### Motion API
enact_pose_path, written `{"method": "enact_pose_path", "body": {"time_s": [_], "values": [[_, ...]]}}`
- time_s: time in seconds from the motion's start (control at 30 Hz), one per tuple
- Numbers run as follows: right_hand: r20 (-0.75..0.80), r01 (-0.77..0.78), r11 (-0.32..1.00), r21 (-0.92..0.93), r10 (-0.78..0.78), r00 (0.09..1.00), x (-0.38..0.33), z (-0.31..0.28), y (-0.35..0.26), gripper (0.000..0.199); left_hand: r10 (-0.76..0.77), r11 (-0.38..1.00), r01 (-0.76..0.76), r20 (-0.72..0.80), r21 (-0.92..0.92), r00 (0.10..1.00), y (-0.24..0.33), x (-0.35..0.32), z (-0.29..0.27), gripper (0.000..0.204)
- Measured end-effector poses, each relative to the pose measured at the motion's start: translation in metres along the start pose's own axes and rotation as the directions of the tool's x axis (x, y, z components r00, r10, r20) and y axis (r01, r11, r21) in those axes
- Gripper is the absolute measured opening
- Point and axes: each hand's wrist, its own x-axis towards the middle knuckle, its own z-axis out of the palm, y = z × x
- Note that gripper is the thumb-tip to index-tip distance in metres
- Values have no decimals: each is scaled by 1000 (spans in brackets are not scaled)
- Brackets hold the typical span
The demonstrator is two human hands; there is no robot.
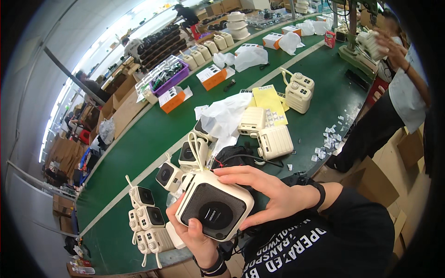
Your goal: Assembling, labeling, and inspecting small electronic speaker units on a factory production line.
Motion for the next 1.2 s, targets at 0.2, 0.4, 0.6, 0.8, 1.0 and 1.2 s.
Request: {"method": "enact_pose_path", "body": {"time_s": [0.2, 0.4, 0.6, 0.8, 1.0, 1.2], "values": [[-4, -8, 1000, 25, 8, 1000, 0, 3, 2, 76, 48, 998, -48, 1, 51, 999, 0, 1, -4, 59], [-66, -93, 980, 175, 106, 992, -2, 16, 4, 82, -280, 948, 267, -57, -170, 958, -10, 0, -13, 55], [-61, -214, 835, 507, 283, 957, -5, 31, 5, 87, -71, 996, 68, -50, -52, 996, -4, 1, -3, 59], [-93, -124, 961, 249, 151, 984, -2, 24, 3, 83, 93, 994, -89, -66, 56, 993, 6, -1, 4, 71], [-97, -92, 978, 186, 111, 989, 0, 22, -4, 82, 101, 990, -94, -71, 102, 992, 7, -2, 1, 74], [-87, -78, 988, 133, 90, 992, 0, 20, -5, 82, 92, 990, -81, -91, 111, 992, 9, -3, 5, 75]]}}
